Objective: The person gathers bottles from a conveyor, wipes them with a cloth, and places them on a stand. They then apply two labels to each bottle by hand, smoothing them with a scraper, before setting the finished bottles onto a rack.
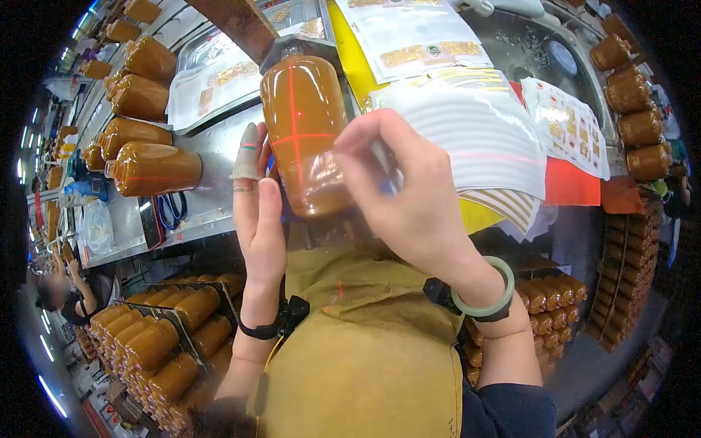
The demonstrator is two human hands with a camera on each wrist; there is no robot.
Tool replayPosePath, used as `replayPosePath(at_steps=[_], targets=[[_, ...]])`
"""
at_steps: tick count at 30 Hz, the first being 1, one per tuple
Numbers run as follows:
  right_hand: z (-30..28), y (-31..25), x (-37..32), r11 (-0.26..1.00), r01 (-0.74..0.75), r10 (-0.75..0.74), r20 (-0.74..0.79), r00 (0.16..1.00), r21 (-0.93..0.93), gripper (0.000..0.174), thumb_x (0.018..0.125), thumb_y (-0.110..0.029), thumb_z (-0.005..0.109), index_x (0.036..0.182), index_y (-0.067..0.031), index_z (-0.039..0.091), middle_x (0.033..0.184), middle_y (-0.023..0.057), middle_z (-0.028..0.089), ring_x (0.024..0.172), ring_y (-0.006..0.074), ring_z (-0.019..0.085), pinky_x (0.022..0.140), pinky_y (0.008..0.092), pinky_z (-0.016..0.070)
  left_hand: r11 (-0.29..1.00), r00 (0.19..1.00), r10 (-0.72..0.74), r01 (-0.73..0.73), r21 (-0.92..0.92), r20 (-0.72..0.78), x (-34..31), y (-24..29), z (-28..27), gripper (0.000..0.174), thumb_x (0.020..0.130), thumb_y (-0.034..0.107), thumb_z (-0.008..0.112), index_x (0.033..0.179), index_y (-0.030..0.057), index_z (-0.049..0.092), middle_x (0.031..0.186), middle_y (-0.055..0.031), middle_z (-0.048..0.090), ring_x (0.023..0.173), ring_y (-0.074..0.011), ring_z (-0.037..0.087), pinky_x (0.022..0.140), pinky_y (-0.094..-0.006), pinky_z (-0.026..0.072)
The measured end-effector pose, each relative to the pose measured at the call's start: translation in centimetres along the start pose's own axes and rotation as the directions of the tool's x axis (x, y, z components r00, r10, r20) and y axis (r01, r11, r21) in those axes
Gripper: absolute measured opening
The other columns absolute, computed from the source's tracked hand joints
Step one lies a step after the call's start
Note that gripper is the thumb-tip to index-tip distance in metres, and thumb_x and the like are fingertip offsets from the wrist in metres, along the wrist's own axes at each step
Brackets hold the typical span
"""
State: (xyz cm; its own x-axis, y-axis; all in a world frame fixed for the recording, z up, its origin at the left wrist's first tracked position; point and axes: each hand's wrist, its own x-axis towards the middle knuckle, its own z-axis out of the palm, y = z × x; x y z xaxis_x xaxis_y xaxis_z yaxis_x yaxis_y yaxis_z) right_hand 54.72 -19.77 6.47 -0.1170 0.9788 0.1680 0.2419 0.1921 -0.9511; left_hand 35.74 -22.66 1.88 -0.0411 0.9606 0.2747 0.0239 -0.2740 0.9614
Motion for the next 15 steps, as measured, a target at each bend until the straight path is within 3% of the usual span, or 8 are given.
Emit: replayPosePath(at_steps=[2, 6, 15], targets=[[0.0, 0.9, 0.0, 1.000, -0.011, 0.011, -0.005, 1.000, -0.002, 0.013, 0.093, -0.003, 0.070, 0.104, -0.0046, 0.065, 0.082, 0.0037, 0.069, 0.071, 0.0104, 0.062, 0.064, 0.0277, 0.0477, 0.985, 0.991, -0.137, 0.136, -0.106, 0.001, 0.4, 0.4, 0.5, 0.071, 0.103, 0.008, 0.061, 0.162, -0.0040, 0.023, 0.162, -0.0188, 0.037, 0.148, -0.0275, 0.039, 0.124, -0.0425, 0.0299], [0.1, 1.2, 0.0, 0.999, -0.047, 0.047, -0.004, 0.999, -0.009, 0.014, 0.092, -0.004, 0.071, 0.105, -0.0053, 0.066, 0.079, 0.0050, 0.068, 0.070, 0.0132, 0.062, 0.064, 0.0290, 0.0479, 0.984, 0.989, -0.150, 0.149, -0.096, 0.003, 0.9, 0.4, 1.1, 0.073, 0.102, 0.006, 0.064, 0.162, -0.0036, 0.024, 0.158, -0.0173, 0.042, 0.144, -0.0242, 0.044, 0.119, -0.0391, 0.0365], [0.2, 1.8, -0.1, 0.998, -0.062, 0.062, 0.002, 0.998, -0.001, 0.015, 0.092, -0.005, 0.071, 0.107, -0.0049, 0.067, 0.080, 0.0055, 0.067, 0.071, 0.0152, 0.062, 0.067, 0.0307, 0.0490, 0.990, 0.989, -0.136, 0.133, -0.054, -0.059, 1.0, 0.6, 2.1, 0.070, 0.104, 0.006, 0.062, 0.162, -0.0028, 0.024, 0.156, -0.0172, 0.043, 0.140, -0.0228, 0.047, 0.116, -0.0374, 0.0399]])
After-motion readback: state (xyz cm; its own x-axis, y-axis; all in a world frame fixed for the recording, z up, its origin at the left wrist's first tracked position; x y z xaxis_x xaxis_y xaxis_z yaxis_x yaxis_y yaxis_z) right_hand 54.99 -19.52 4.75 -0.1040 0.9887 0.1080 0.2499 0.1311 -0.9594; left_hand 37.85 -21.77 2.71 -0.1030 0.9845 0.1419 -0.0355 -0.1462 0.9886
